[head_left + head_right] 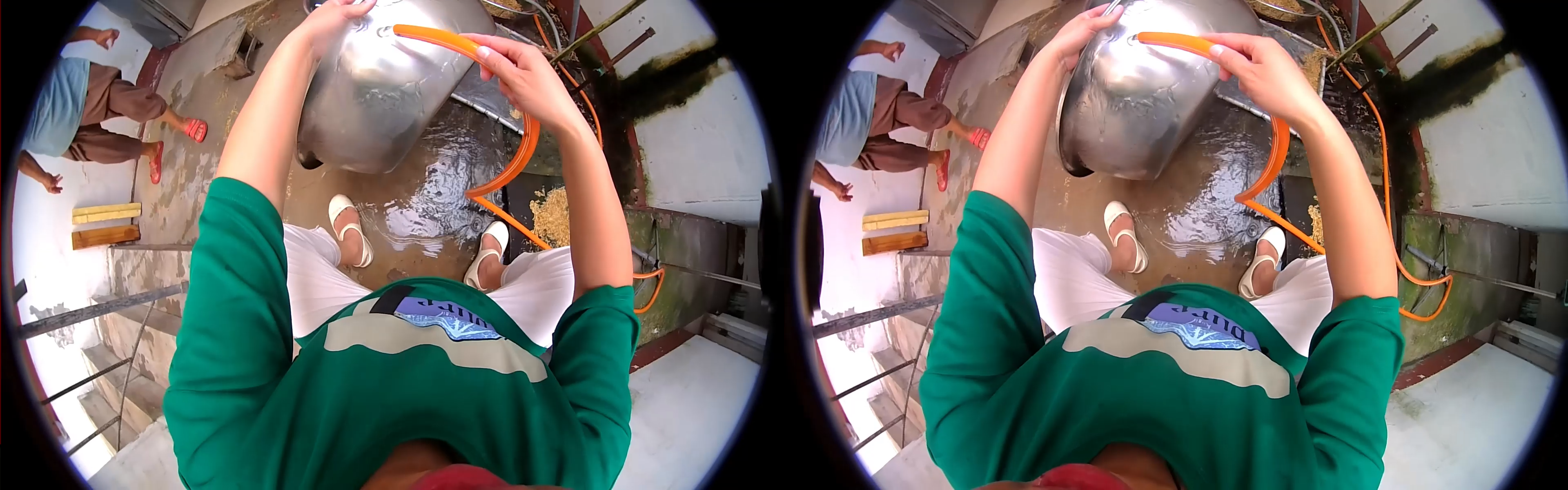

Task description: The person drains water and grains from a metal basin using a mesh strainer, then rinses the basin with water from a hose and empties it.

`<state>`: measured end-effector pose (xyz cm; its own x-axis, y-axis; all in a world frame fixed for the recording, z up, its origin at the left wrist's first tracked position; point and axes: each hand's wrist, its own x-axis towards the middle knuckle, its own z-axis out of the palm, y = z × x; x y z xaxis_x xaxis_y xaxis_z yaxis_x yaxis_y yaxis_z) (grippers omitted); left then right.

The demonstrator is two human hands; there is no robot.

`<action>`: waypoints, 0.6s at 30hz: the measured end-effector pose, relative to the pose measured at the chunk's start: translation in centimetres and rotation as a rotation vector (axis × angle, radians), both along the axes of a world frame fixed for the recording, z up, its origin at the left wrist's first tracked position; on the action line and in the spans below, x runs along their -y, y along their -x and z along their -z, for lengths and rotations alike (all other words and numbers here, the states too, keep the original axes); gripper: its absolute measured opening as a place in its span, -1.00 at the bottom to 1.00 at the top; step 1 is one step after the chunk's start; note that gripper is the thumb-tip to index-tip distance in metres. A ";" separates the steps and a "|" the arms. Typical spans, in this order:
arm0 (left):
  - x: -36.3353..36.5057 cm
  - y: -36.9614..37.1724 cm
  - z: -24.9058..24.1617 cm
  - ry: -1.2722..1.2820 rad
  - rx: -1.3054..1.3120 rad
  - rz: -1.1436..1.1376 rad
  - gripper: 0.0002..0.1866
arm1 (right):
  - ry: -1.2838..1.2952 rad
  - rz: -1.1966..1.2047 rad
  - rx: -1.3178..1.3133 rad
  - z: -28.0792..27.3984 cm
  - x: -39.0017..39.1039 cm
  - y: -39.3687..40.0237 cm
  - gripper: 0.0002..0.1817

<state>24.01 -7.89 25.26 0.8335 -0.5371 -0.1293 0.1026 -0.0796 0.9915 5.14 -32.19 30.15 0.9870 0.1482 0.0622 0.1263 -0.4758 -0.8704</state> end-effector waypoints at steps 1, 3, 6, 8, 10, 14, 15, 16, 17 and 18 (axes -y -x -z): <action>-0.3 -0.4 0.3 -0.002 -0.008 -0.014 -0.55 | -0.015 -0.036 0.031 0.5 -1.0 0.3 -0.66; -0.8 -1.7 1.2 0.215 0.083 -0.113 -0.76 | -0.017 -0.055 0.004 1.4 -2.9 1.2 -0.65; -2.9 -2.9 1.4 0.117 0.129 -0.140 -0.76 | -0.027 -0.082 -0.009 3.4 -5.6 2.8 -0.65; -4.0 -3.0 1.3 0.167 0.095 -0.168 -0.77 | 0.017 -0.105 0.005 5.1 -6.6 3.9 -0.64; -5.1 -2.8 1.1 0.220 0.061 -0.191 -0.77 | 0.027 -0.066 -0.035 6.6 -7.1 5.5 -0.64; -7.8 -2.0 0.4 0.192 0.030 -0.237 -0.79 | 0.007 -0.010 -0.190 9.5 -5.7 8.0 -0.64; -8.3 -1.7 0.2 0.176 0.041 -0.235 -0.79 | -0.026 0.018 -0.228 9.7 -5.3 8.7 -0.64; -8.7 -1.5 0.2 0.161 0.053 -0.233 -0.79 | -0.060 0.047 -0.264 9.8 -4.9 9.4 -0.64; -9.1 -1.6 0.3 0.163 0.069 -0.227 -0.78 | -0.055 0.048 -0.273 9.9 -4.4 9.8 -0.64; -9.7 -1.7 0.4 0.163 0.066 -0.222 -0.78 | -0.056 0.053 -0.275 10.0 -4.0 10.0 -0.64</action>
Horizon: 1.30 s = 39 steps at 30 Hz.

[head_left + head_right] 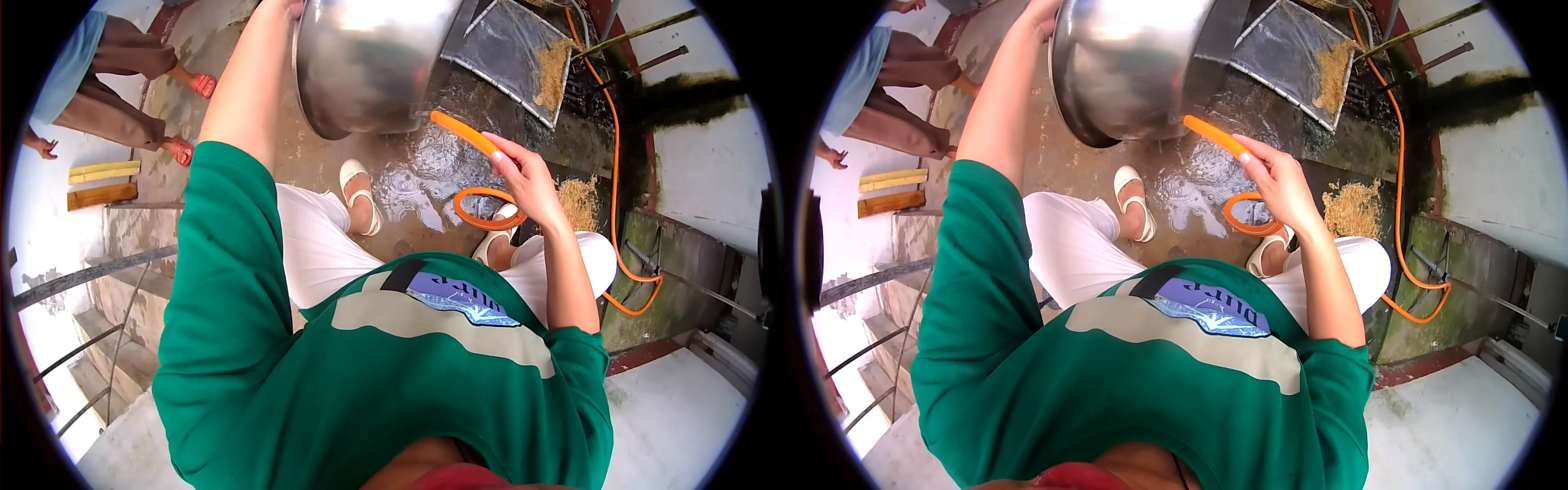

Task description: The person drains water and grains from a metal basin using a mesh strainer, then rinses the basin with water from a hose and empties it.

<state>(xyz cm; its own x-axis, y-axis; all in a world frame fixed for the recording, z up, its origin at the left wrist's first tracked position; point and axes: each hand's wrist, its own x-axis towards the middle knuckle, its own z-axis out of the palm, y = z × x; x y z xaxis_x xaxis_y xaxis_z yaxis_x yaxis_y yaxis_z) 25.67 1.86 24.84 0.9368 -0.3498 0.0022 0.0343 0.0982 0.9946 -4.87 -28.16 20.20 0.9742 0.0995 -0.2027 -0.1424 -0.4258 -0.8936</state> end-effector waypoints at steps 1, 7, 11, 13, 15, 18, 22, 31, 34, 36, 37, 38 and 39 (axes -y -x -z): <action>-0.8 -0.2 0.2 0.026 -0.019 0.007 -0.76 | -0.053 0.029 0.007 0.1 0.3 0.2 -0.64; -3.0 0.6 -0.1 -0.068 -0.075 -0.050 -0.60 | -0.101 0.044 0.068 -2.4 0.4 -1.3 -0.64; -4.2 1.5 -0.8 -0.381 0.072 -0.194 -0.45 | -0.133 0.076 0.220 -5.2 1.5 -4.3 -0.65; -5.5 1.1 -0.4 -0.444 0.130 -0.197 -0.46 | -0.185 0.131 0.243 -6.6 2.8 -6.0 -0.65; -7.4 0.5 0.5 -0.464 0.161 -0.183 -0.51 | -0.215 0.181 0.266 -8.0 4.1 -7.4 -0.66; -10.3 0.4 0.8 -0.650 0.171 -0.395 -0.56 | -0.191 0.262 0.296 -8.7 6.3 -9.4 -0.66; -7.3 -1.1 -2.8 -0.990 0.475 -0.370 -0.39 | -0.146 0.301 0.333 -8.4 7.8 -11.0 -0.66; 10.0 2.3 -6.2 -1.659 0.922 -0.254 -0.56 | -0.153 0.203 0.300 -5.7 7.9 -10.4 -0.65; 7.7 0.4 -6.5 -1.586 0.859 -0.300 -0.59 | -0.180 0.287 0.286 -4.2 9.4 -8.8 -0.65; 10.7 1.4 -4.6 -1.549 1.111 -0.230 -0.60 | -0.230 0.317 0.232 -2.9 10.5 -7.7 -0.65; 13.5 3.3 -4.9 -1.679 0.942 -0.153 -0.60 | -0.229 0.328 0.238 -2.6 10.8 -7.6 -0.65; 15.5 4.5 -4.5 -1.725 0.991 -0.152 -0.64 | -0.228 0.343 0.251 -2.4 11.1 -7.6 -0.65; 16.4 3.5 -3.3 -1.768 1.032 -0.065 -0.65 | -0.215 0.314 0.275 -2.2 11.4 -7.5 -0.65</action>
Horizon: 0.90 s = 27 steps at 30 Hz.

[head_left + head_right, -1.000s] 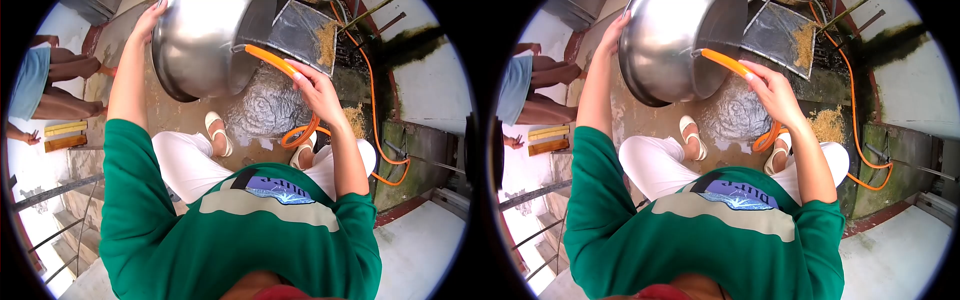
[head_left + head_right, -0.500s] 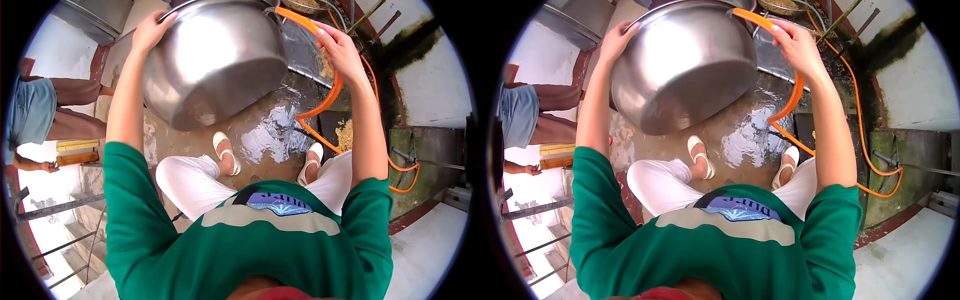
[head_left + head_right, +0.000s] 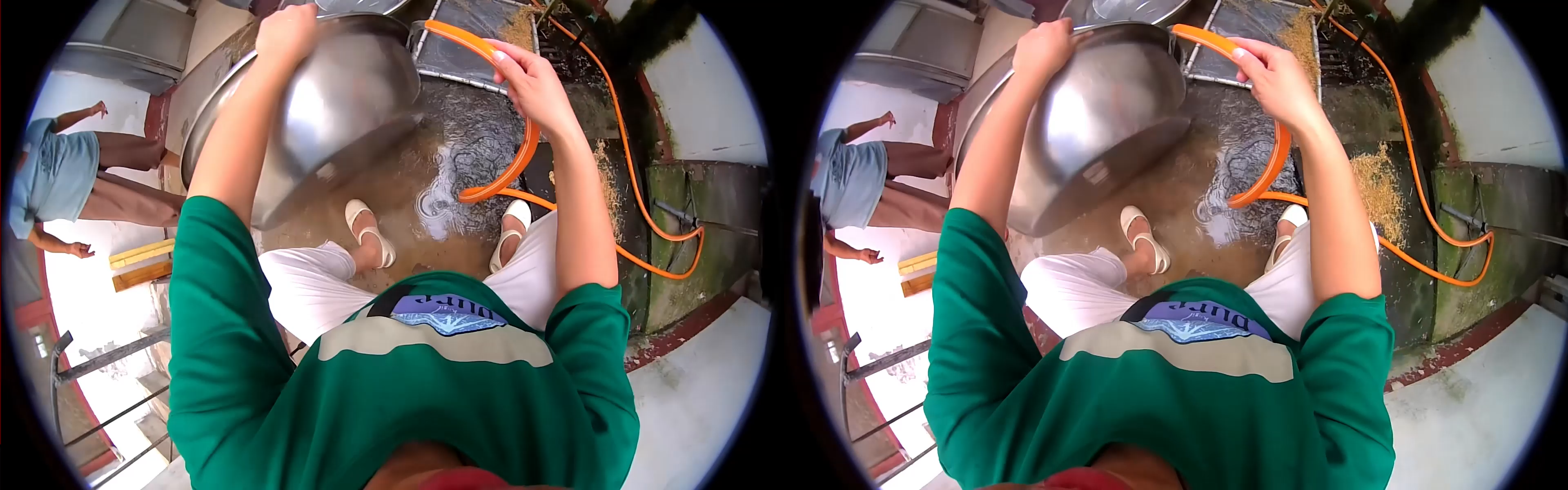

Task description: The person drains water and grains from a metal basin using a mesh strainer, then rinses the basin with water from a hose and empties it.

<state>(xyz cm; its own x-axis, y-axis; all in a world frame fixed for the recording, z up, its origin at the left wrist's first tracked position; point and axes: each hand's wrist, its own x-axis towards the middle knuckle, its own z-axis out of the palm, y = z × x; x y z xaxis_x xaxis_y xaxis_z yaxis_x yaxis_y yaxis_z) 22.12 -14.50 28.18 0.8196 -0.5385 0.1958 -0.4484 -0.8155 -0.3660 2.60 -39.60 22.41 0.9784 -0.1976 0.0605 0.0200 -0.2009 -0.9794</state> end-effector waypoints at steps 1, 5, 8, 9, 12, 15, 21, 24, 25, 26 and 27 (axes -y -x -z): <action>0.8 -1.1 1.5 -0.077 -0.027 0.046 -0.66 | -0.016 0.002 0.019 0.4 0.2 0.2 -0.65; -0.1 -1.1 0.2 0.100 0.024 -0.037 -0.63 | 0.003 -0.014 -0.001 0.7 2.0 1.2 -0.64; -3.3 0.4 -3.9 0.153 0.038 -0.159 -0.57 | -0.095 -0.039 -0.029 0.0 3.4 2.0 -0.62; -4.4 0.4 -5.2 0.175 0.069 -0.166 -0.56 | -0.115 -0.025 -0.019 -0.6 4.0 2.2 -0.61; -7.8 1.8 -6.4 0.522 0.065 -0.088 -0.60 | -0.195 0.042 0.059 -2.1 5.9 2.9 -0.61; -12.1 1.8 -3.7 0.958 0.130 0.189 -0.73 | -0.193 0.091 0.130 -3.2 6.8 4.4 -0.61; -18.9 1.9 5.0 1.525 -0.212 0.084 -0.77 | -0.226 0.122 0.081 -3.3 7.2 5.4 -0.63; -23.5 -0.2 10.5 1.573 -0.324 0.054 -0.79 | -0.218 0.135 0.060 -2.9 7.4 4.7 -0.64; -24.6 -0.4 12.2 1.603 -0.355 0.057 -0.86 | -0.211 0.129 0.055 -2.7 7.4 4.6 -0.64; -25.1 -0.3 12.7 1.633 -0.383 0.061 -0.90 | -0.198 0.130 0.047 -2.5 7.4 4.4 -0.64; -25.8 -0.5 12.9 1.711 -0.468 0.019 -0.92 | -0.197 0.136 0.040 -2.5 7.6 4.1 -0.64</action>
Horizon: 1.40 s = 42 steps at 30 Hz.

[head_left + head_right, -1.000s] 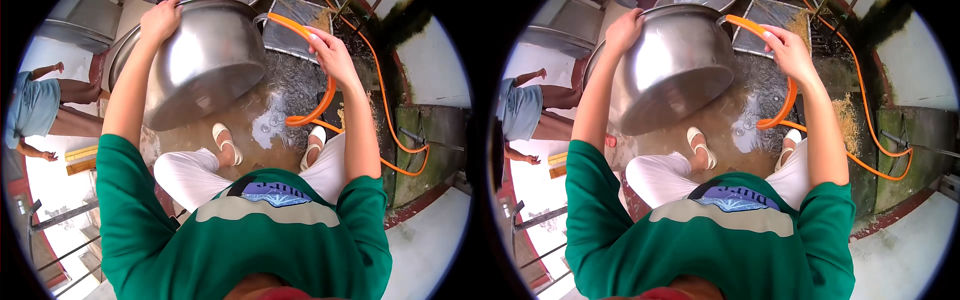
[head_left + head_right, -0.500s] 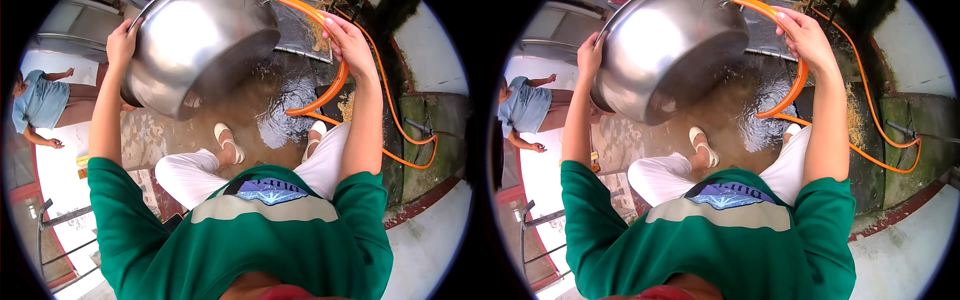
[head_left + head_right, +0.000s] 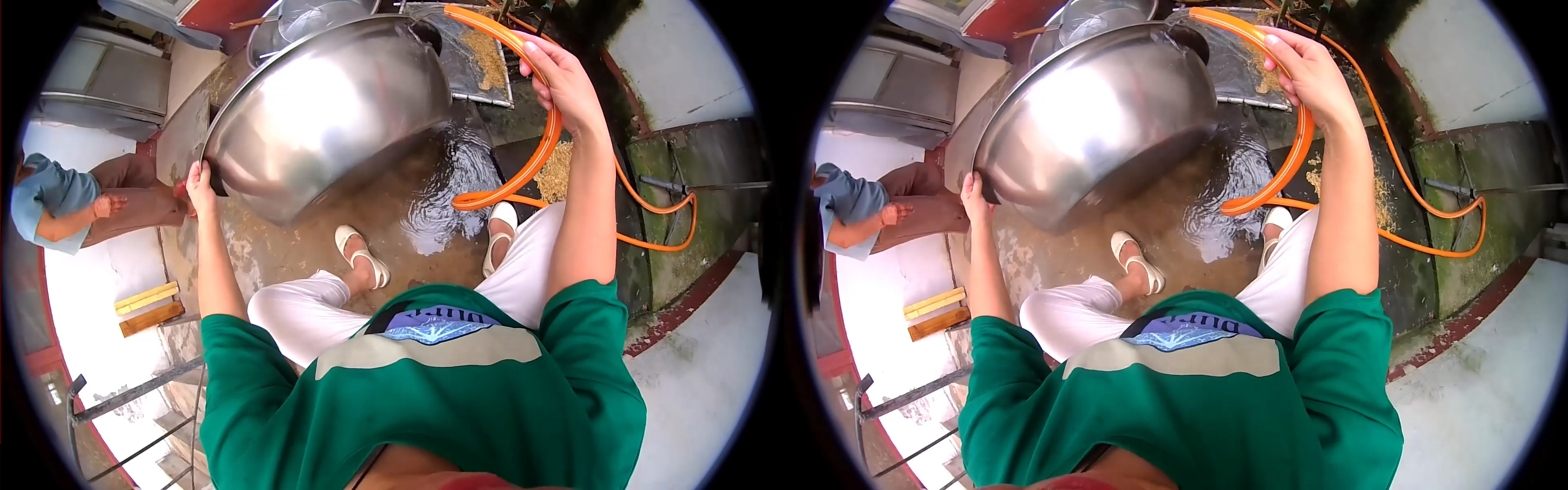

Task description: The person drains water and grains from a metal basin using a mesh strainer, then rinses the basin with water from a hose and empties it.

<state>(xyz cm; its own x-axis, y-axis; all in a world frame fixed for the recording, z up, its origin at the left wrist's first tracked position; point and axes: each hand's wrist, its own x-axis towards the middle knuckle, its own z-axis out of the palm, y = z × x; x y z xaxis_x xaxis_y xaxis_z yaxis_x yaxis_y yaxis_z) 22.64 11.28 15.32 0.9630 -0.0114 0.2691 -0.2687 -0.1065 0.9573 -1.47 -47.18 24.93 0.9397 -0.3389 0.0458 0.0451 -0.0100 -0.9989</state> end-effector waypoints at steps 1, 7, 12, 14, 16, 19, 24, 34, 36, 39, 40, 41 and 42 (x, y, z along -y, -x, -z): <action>-0.3 0.2 0.0 -0.064 -0.018 0.035 -0.92 | 0.025 0.004 -0.026 0.2 0.0 -0.2 -0.65; -2.8 0.6 0.0 -0.166 -0.160 0.062 -0.92 | 0.107 -0.061 -0.145 1.2 0.1 -1.3 -0.64; -5.5 0.7 1.4 -0.241 -0.118 -0.110 -0.82 | 0.171 -0.082 -0.207 1.2 0.2 -0.9 -0.63; -7.0 1.0 2.2 -0.197 -0.117 -0.070 -0.78 | 0.242 -0.154 -0.274 1.3 -0.2 -1.1 -0.64; -8.2 1.0 3.0 -0.150 -0.109 -0.025 -0.73 | 0.245 -0.174 -0.211 1.9 -1.4 -1.9 -0.63; -8.5 1.4 3.7 -0.030 -0.104 -0.038 -0.74 | 0.179 -0.161 -0.124 2.7 -3.3 -3.7 -0.62; -7.5 2.2 3.5 -0.024 -0.068 -0.060 -0.75 | 0.332 0.012 -0.185 6.9 -2.1 -7.0 -0.64; -7.1 2.0 2.9 -0.027 -0.077 -0.079 -0.73 | 0.291 -0.064 -0.297 8.2 -1.2 -7.2 -0.63; -6.9 2.1 3.0 -0.063 -0.079 -0.099 -0.72 | 0.251 -0.117 -0.280 5.9 -2.6 -6.1 -0.64; -5.6 2.5 2.9 -0.271 -0.011 -0.094 -0.75 | 0.273 -0.220 -0.209 2.9 -3.8 -4.5 -0.58; -3.8 3.3 2.2 -0.347 0.026 -0.107 -0.76 | 0.252 -0.254 -0.200 2.9 -2.9 -4.0 -0.57; -1.1 4.7 1.0 -0.288 0.016 -0.067 -0.79 | 0.222 -0.271 -0.211 2.3 -2.3 -3.4 -0.58; -0.9 4.5 1.6 -0.276 0.019 -0.011 -0.82 | 0.193 -0.286 -0.223 1.4 -1.8 -2.5 -0.59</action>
<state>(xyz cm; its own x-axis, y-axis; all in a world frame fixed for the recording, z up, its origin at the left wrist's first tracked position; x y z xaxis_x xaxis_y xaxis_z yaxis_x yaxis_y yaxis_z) 18.14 12.19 13.74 0.9583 -0.0765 0.2754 -0.2839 -0.3654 0.8865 1.05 -45.37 23.48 0.9889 -0.0680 -0.1322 -0.1440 -0.2165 -0.9656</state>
